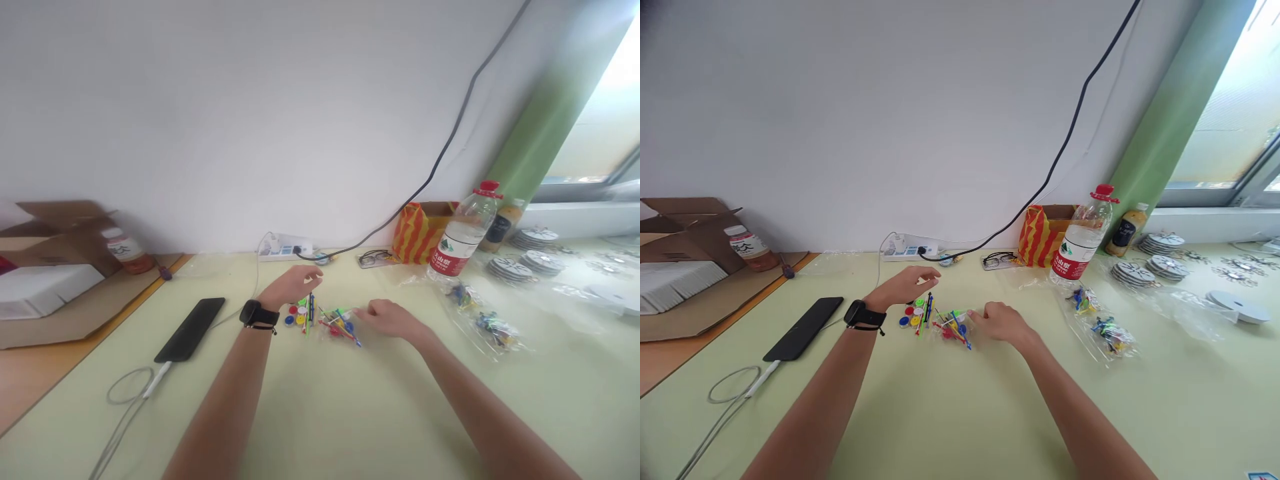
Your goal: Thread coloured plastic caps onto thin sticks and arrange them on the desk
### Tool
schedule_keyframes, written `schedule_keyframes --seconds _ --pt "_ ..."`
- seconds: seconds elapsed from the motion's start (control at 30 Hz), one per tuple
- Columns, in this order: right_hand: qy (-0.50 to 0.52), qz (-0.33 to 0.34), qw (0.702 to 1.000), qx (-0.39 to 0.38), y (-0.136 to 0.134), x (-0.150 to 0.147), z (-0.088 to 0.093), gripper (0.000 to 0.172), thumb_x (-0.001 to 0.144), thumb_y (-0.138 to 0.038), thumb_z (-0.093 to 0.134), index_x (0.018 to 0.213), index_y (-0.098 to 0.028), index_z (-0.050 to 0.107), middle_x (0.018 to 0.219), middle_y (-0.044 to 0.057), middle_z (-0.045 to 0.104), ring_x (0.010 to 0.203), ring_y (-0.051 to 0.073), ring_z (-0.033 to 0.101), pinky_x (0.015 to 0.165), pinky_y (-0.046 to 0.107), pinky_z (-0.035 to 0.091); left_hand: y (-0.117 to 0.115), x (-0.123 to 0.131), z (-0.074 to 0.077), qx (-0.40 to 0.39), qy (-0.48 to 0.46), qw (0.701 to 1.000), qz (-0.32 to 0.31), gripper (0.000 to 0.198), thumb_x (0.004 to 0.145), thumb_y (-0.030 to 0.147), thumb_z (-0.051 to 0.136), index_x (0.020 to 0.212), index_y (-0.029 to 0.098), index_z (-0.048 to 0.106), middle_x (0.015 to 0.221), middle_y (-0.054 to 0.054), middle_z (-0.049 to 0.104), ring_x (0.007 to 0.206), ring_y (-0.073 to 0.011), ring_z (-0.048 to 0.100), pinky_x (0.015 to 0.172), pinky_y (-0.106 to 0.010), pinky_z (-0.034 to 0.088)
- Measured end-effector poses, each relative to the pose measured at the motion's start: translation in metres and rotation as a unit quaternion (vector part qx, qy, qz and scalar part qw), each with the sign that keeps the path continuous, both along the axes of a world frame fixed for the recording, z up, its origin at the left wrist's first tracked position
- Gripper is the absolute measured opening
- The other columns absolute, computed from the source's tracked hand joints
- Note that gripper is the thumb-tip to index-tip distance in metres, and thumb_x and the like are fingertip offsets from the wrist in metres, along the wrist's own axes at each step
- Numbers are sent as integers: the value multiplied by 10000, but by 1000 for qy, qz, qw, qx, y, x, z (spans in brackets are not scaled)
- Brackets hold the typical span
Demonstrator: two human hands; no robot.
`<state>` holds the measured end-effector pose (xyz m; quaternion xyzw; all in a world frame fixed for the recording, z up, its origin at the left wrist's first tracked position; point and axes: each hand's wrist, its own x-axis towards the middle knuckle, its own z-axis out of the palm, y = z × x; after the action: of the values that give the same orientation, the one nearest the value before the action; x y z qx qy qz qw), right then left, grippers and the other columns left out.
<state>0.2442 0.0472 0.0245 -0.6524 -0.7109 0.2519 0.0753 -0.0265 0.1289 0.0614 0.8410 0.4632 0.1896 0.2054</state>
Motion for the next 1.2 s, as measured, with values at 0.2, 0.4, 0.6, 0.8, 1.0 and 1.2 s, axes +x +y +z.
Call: schedule_keyframes --seconds 0.2,0.4,0.6,0.8,1.0,1.2 --pt "100 14 994 -37 16 -15 -2 346 823 -501 685 689 -191 610 785 55 695 671 173 579 540 264 352 10 -13 -25 6 48 999 20 336 881 438 578 1038 204 762 1157 -107 743 1091 -294 662 966 -397 512" --pt "181 37 979 -90 31 -14 -1 157 818 -263 663 694 -173 627 635 -5 634 577 115 556 537 217 400 15 -11 -42 -11 47 998 43 277 833 400 603 880 189 775 1016 -120 761 917 -268 707 804 -340 556" --pt "222 16 973 -67 46 5 22 29 863 -174 579 838 -189 574 736 21 697 685 149 670 615 225 509 17 -12 -45 -29 36 998 34 262 818 404 622 834 193 777 918 -98 768 837 -242 711 761 -314 562" --pt "187 17 982 14 50 16 52 96 803 -114 621 855 -193 601 798 29 691 730 162 651 581 219 445 15 -18 -35 -30 37 998 38 314 847 445 588 913 199 771 981 -97 763 887 -244 704 789 -322 557" --pt "160 78 984 21 41 11 58 66 837 -132 591 863 -192 599 796 25 678 724 164 652 582 223 450 13 -31 -26 -59 69 995 52 320 822 482 607 870 202 753 960 -92 761 806 -237 706 654 -294 534" --pt "256 25 966 10 48 32 55 81 828 -157 613 900 -192 607 797 -4 620 651 121 599 582 214 467 12 -34 -25 -82 97 991 47 347 797 528 631 889 217 757 1014 -80 753 891 -240 703 721 -285 527"
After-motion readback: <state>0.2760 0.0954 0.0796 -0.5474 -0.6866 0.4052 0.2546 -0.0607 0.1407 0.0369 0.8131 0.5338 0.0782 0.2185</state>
